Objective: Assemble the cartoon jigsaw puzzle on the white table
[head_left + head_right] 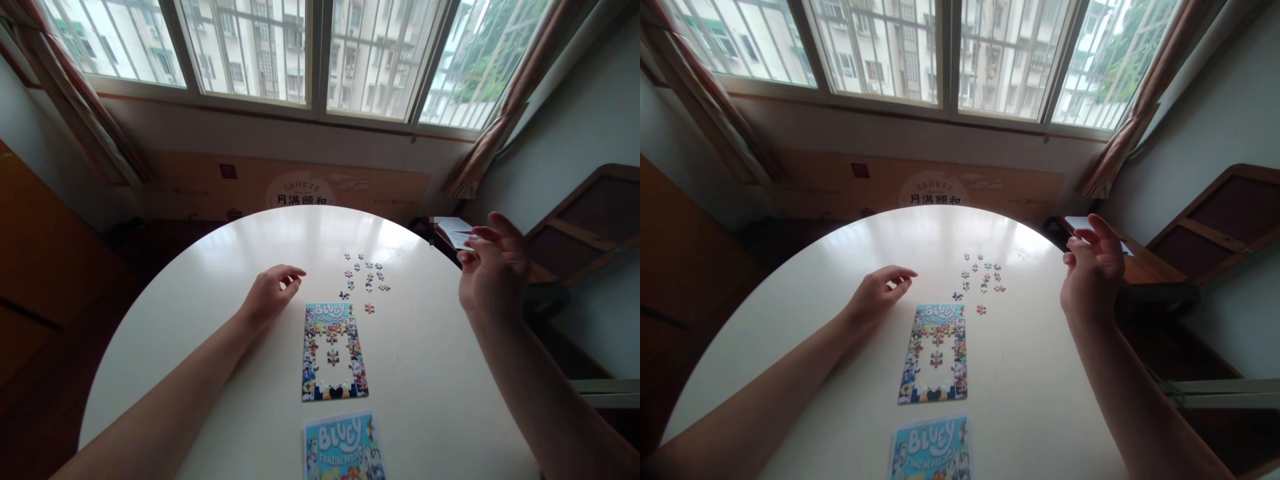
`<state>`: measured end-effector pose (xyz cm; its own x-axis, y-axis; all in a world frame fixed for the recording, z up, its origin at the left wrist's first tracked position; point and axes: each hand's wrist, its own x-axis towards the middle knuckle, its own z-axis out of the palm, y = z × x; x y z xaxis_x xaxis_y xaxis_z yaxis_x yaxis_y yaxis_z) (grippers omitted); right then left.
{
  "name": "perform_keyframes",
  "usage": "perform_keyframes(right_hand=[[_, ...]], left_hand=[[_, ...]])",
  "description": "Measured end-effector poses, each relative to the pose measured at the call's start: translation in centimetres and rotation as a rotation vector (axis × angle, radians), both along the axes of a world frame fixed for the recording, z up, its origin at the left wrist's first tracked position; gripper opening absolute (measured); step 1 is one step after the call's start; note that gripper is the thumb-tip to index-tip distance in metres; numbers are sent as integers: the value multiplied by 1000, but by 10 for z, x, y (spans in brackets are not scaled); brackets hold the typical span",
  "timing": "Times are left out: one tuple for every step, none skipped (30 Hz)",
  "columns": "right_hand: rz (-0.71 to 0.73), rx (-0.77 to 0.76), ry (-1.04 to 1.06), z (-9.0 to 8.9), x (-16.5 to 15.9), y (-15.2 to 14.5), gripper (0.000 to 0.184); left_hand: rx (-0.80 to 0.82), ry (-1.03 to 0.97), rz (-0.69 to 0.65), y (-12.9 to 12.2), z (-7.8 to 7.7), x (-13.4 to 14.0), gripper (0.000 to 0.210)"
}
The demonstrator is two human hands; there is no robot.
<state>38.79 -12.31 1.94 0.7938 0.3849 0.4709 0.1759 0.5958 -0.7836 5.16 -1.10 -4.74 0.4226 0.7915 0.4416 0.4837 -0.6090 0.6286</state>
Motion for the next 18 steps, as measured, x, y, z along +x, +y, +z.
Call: perform_keyframes(right_hand=[[29,13,20,7,3,5,46],[50,21,40,12,7,11,45],[67,22,61,16,12,19,45],[74,13,90,19,17,29,46],[79,-4,130,20,23,39,47],[87,-38,180,19,29,51,49],[102,-95,235,17,35,63,50],[121,-186,274,12,40,74,50],[136,-306,284,6,44,84,49],[155,-372,279,-2,47,93,46],[173,-419,268,-11,49,99,43],[200,-471,245,-21,50,103,40],[235,-525,207,-31,51,105,37],[283,-588,158,-41,51,104,34],[340,-661,98,-49,50,102,32],[403,-742,31,-55,50,99,30],[463,-824,-43,-60,50,96,28],[516,-901,-121,-63,50,92,26]], left_hand=[[0,-4,9,0,1,0,22],[0,-7,16,0,1,0,21],[0,-11,25,0,2,-1,21],[-4,-13,32,-1,2,-1,21],[-10,-13,37,-1,2,-1,21],[-17,-13,40,-1,3,-1,22],[-25,-9,40,-2,3,-1,22],[-33,-6,42,-2,3,-2,22],[-39,-4,44,-2,3,-2,22],[-43,-3,49,-2,3,-2,22],[-44,-4,55,-2,4,-2,23],[-46,-4,61,-2,4,-2,22],[-46,-4,66,-2,4,-2,22],[-45,-4,71,-2,4,-2,22],[-45,-3,74,-2,4,-2,22],[-46,-4,77,-2,4,-2,22],[-48,-5,80,-2,4,-1,22],[-50,-6,82,-2,3,-1,22]])
